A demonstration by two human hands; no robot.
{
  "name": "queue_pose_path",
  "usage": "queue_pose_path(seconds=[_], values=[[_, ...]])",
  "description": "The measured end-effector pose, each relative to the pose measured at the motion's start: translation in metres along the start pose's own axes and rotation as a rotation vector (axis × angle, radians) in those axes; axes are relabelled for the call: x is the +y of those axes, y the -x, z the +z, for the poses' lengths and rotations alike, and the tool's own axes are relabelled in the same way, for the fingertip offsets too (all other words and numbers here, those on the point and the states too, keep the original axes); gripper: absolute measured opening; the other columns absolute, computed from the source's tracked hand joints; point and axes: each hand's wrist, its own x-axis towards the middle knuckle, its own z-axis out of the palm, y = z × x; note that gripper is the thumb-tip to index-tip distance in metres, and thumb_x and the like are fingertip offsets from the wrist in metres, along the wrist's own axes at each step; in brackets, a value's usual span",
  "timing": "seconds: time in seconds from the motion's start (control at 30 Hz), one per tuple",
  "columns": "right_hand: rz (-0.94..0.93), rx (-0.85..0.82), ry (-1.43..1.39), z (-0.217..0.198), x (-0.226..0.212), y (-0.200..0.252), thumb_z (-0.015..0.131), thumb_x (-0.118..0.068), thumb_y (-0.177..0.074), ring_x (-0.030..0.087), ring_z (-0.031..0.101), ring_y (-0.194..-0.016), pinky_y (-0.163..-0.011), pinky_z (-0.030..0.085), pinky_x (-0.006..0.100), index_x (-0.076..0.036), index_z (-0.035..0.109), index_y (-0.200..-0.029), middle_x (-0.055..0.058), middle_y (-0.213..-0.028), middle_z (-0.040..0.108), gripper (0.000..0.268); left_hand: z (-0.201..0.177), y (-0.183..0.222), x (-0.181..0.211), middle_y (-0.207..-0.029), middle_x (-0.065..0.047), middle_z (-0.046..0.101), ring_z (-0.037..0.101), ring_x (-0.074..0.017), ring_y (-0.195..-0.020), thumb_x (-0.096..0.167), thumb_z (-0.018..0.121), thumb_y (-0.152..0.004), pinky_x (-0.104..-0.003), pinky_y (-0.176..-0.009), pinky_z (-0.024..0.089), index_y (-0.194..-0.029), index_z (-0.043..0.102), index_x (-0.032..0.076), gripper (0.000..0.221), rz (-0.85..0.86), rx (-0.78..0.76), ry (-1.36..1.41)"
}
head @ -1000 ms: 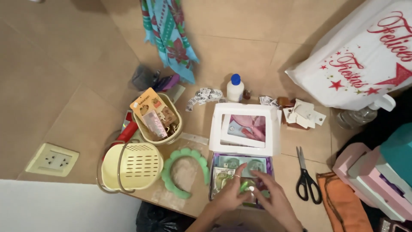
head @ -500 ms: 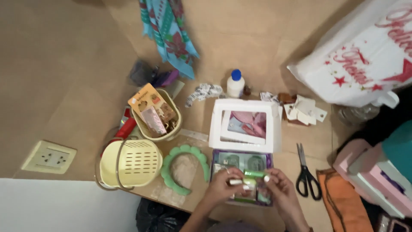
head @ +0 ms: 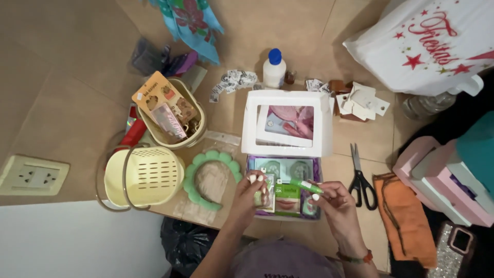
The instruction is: The person places items including a green headband, face masks, and small beauty products into a white gift box lined with purple paper, arranging the items inside by hand and using a small pair of scissors to cut a tag.
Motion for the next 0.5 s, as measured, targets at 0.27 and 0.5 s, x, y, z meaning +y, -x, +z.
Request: queue_pose_path(seconds=[0.27, 0.5], values=[[0.008, -0.061, 0.091, 0.014, -0.018, 0.004, 0.07, 0.005, -0.087, 0.024, 0.073, -0.08, -0.071, 0.065, 0.036, 0.002, 0.065, -0.113, 0.019, -0.111, 0.076, 0.027, 0.029, 0.01, 0.014, -0.114, -0.007, 0.074, 0.07, -0.0197, -0.111, 0.025, 0.07, -0.093, -0.034, -0.093, 0.053, -0.128, 0.068, 0.011, 0.038, 0.257, -0.235, -0.74], [-0.039, -0.073, 0.034, 0.004, -0.021, 0.002, 0.066, 0.002, -0.092, 0.023, 0.07, -0.097, -0.086, 0.064, 0.038, -0.001, 0.064, -0.122, 0.012, -0.111, 0.072, 0.031, 0.03, 0.008, 0.011, -0.096, -0.014, 0.074, 0.079, -0.0249, -0.086, 0.009, 0.07, -0.094, -0.03, -0.079, 0.067, -0.112, 0.068, -0.001, 0.021, 0.048, -0.306, -0.5]])
